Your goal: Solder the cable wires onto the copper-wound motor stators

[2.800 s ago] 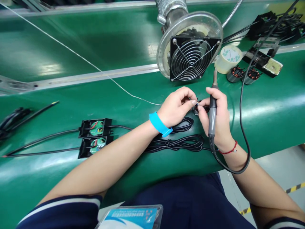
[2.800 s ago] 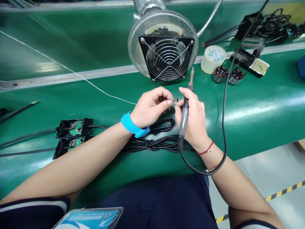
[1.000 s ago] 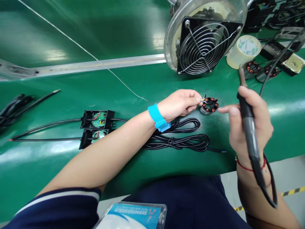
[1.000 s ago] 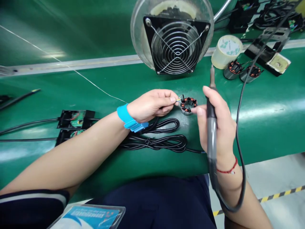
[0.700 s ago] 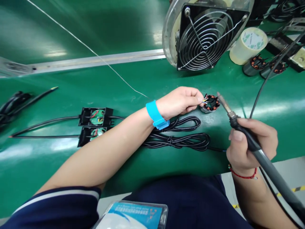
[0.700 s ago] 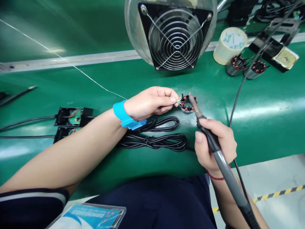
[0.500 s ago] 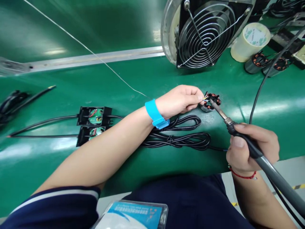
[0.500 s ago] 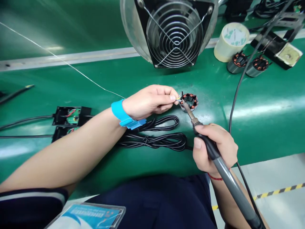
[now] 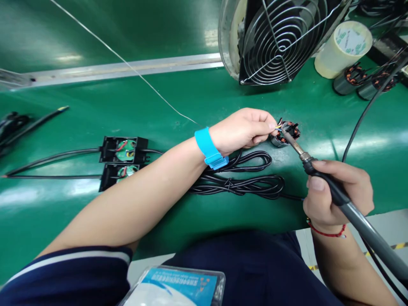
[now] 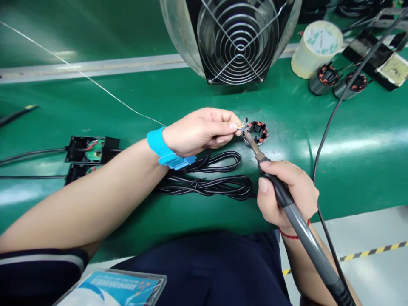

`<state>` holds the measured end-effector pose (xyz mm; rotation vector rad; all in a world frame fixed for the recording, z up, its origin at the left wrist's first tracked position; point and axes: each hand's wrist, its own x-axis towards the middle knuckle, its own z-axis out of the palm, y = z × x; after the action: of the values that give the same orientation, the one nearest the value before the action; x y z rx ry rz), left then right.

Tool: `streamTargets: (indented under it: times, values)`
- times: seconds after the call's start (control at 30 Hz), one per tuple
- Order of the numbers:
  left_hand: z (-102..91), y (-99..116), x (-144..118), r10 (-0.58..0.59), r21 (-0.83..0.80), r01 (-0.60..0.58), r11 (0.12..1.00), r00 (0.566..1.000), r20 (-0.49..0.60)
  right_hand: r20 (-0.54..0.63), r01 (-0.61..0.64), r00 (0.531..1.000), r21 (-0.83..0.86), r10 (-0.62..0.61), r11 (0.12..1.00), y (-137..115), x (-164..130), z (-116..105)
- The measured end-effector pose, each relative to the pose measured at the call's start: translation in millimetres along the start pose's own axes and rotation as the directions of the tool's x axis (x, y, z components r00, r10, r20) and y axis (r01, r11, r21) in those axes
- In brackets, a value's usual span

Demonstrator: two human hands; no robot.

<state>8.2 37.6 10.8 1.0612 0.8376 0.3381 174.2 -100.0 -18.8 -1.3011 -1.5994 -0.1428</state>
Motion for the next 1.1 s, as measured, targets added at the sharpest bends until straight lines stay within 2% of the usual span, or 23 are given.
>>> streamTargets:
  times: [0.13, 0.37, 0.47, 0.67, 0.77, 0.83, 0.9, 1.0, 1.1]
  values:
    - [0.4, 0, 0, -0.006, -0.025, 0.006, 1.0, 1.0, -0.002, 0.023, 0.01, 1.0, -0.042, -0.009, 0.999, -2, 0, -1]
    - [3.2, 2, 0, -0.018, -0.028, 0.018, 0.999, 1.0, -0.007, -0.039, -0.034, 0.999, 0.044, 0.036, 0.998, 3, 3, 3]
    - [3.5, 2, 0, -0.024, -0.03, 0.023, 0.999, 1.0, -0.013, -0.016, -0.035, 0.999, 0.046, 0.036, 0.998, 4, 2, 6]
    - [2.8, 1, 1, -0.021, -0.057, 0.02, 0.998, 1.0, -0.005, 0.097, -0.259, 0.965, 0.184, 0.244, 0.948, 1, 10, 7]
    - [2.9, 0, 1, -0.02, -0.066, 0.019, 0.998, 1.0, -0.005, 0.236, -0.311, 0.93, 0.095, 0.282, 0.946, 8, 25, 1]
    - [3.0, 0, 1, -0.026, -0.072, 0.025, 0.997, 1.0, -0.006, 0.387, -0.27, 0.892, 0.039, 0.235, 0.962, 16, 36, -1]
    - [2.8, 0, 1, -0.027, -0.079, 0.027, 0.997, 1.0, -0.001, 0.483, -0.208, 0.86, 0.036, 0.165, 0.978, 26, 45, 0]
    - [2.3, -1, 2, -0.023, -0.089, 0.023, 0.996, 1.0, 0.002, 0.544, -0.137, 0.832, 0.011, 0.109, 0.991, 36, 51, 8]
    - [2.3, -1, 2, -0.025, -0.092, 0.025, 0.996, 1.0, -0.004, 0.556, -0.083, 0.828, 0.002, 0.067, 0.997, 41, 50, 17]
